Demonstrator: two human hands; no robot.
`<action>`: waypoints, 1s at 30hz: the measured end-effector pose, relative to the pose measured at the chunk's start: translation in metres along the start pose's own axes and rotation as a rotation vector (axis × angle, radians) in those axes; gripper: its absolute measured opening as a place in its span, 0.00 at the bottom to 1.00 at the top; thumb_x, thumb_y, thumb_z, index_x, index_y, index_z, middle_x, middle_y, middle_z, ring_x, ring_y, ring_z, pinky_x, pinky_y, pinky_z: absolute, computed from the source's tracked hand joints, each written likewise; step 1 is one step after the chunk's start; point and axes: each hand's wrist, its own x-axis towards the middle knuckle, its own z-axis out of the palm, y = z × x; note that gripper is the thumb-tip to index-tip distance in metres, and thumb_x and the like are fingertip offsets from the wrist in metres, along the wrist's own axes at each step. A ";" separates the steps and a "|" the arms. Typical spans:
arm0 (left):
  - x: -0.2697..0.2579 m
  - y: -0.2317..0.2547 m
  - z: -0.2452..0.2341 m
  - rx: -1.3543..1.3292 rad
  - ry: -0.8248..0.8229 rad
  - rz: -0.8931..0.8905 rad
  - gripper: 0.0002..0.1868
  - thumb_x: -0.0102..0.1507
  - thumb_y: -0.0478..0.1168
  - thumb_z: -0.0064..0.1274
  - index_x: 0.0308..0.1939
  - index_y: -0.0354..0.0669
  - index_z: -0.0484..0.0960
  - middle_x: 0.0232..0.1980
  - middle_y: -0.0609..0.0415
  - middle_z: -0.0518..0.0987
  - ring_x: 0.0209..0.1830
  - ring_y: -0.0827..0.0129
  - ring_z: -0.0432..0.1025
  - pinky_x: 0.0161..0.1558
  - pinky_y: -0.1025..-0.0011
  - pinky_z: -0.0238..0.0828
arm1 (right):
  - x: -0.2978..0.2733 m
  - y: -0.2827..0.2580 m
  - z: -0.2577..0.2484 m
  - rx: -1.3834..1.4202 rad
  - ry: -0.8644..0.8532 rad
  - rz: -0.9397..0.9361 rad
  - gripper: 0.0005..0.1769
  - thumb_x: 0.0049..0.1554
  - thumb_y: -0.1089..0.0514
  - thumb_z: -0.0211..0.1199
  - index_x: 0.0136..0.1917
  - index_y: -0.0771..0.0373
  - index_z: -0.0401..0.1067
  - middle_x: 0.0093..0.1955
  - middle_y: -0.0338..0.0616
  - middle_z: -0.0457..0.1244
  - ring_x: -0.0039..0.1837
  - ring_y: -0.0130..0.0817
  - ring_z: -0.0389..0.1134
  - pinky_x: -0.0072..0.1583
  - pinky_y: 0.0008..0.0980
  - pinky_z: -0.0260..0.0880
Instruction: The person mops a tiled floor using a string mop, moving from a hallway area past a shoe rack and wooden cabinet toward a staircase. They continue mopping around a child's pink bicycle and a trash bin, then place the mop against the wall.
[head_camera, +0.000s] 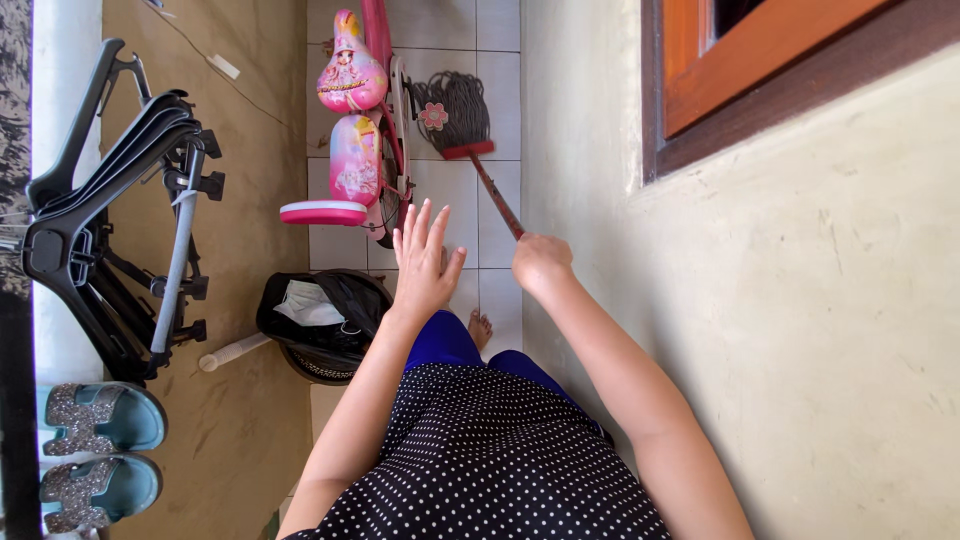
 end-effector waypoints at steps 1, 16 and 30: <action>-0.004 0.003 0.000 0.005 0.002 0.005 0.36 0.65 0.45 0.55 0.76 0.43 0.63 0.81 0.39 0.55 0.83 0.40 0.44 0.74 0.34 0.36 | -0.007 0.001 0.003 -0.016 0.019 -0.036 0.19 0.59 0.62 0.51 0.60 0.61 0.76 0.56 0.47 0.71 0.58 0.41 0.74 0.53 0.38 0.75; 0.026 0.003 -0.010 0.045 -0.044 0.011 0.35 0.66 0.45 0.55 0.76 0.43 0.63 0.81 0.39 0.54 0.83 0.41 0.44 0.74 0.35 0.37 | 0.009 -0.014 -0.047 0.007 0.011 -0.037 0.18 0.59 0.62 0.54 0.59 0.64 0.76 0.54 0.48 0.72 0.57 0.40 0.74 0.51 0.35 0.76; 0.081 -0.048 -0.053 0.065 -0.107 0.015 0.36 0.65 0.44 0.55 0.76 0.44 0.63 0.81 0.40 0.55 0.82 0.40 0.44 0.75 0.36 0.35 | 0.206 -0.003 -0.056 0.151 0.052 0.214 0.25 0.72 0.52 0.34 0.77 0.57 0.60 0.59 0.47 0.69 0.63 0.43 0.70 0.58 0.43 0.73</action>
